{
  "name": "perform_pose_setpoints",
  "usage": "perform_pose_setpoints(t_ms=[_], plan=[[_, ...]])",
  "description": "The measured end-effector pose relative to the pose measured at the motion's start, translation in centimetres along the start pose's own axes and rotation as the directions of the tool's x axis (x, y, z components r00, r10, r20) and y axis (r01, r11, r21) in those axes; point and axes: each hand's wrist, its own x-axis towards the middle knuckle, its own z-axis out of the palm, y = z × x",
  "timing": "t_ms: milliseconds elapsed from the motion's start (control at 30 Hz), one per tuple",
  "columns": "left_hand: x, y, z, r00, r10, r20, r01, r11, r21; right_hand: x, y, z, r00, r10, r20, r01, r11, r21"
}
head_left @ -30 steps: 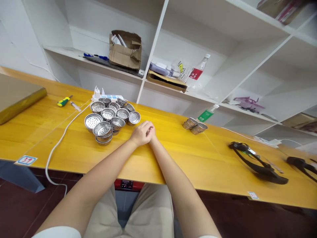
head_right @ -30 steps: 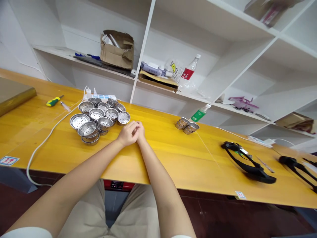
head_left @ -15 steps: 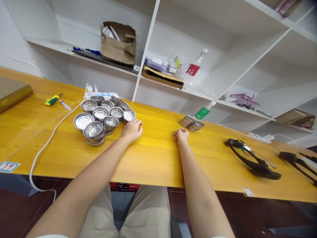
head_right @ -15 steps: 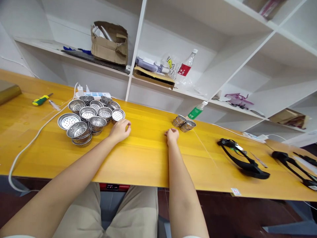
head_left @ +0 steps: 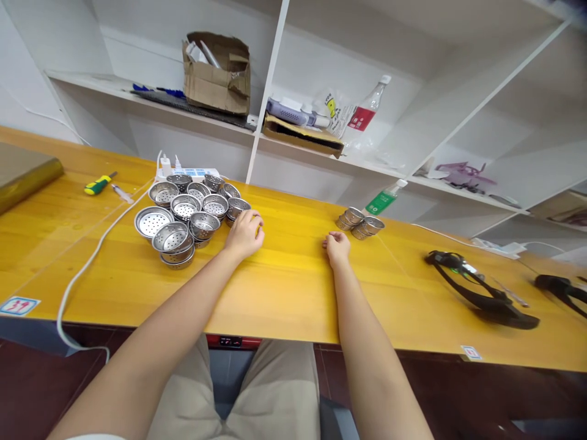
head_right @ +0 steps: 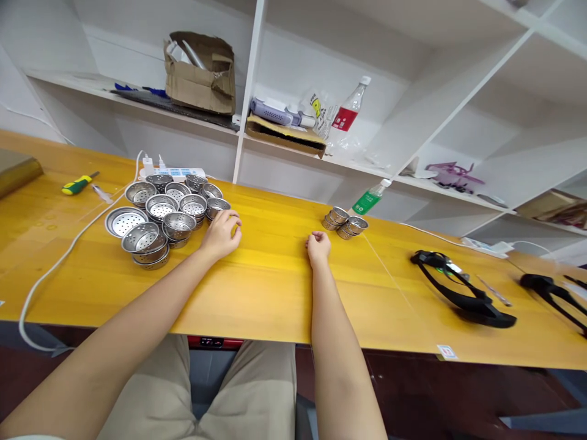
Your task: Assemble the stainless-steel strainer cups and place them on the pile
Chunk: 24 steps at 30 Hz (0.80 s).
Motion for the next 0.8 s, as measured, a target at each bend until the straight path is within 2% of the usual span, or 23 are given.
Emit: perform_pose_setpoints(t_ms=[433, 533, 600, 700, 733, 800], plan=[[-0.3, 0.5, -0.2, 0.99, 0.014, 0.139, -0.017, 1.0, 0.021, -0.4, -0.4, -0.2, 0.999, -0.014, 0.043, 0.017, 0.998, -0.055], [-0.6, 0.8, 0.0, 0.972, 0.004, 0.235, 0.0, 1.0, -0.014, -0.8, -0.7, -0.2, 0.998, -0.048, 0.048, 0.053, 0.99, -0.128], [-1.0, 1.1, 0.3, 0.941, 0.026, 0.338, -0.008, 0.998, -0.055, -2.1, -1.8, 0.3, 0.987, -0.147, 0.071, 0.157, 0.97, -0.184], [-1.4, 1.7, 1.0, 0.869, 0.081, 0.488, -0.04, 0.995, -0.094, -6.3, -5.2, 2.9, 0.915, -0.338, 0.222, 0.379, 0.908, -0.178], [-1.5, 1.9, 1.2, 0.846, 0.084, 0.527, -0.041, 0.995, -0.093, -8.1, -6.7, 4.3, 0.861, -0.394, 0.323, 0.459, 0.874, -0.159], [-1.6, 2.1, 1.5, 0.821, 0.063, 0.568, -0.022, 0.997, -0.079, -11.8, -10.0, 7.7, 0.723, -0.47, 0.506, 0.613, 0.774, -0.157]])
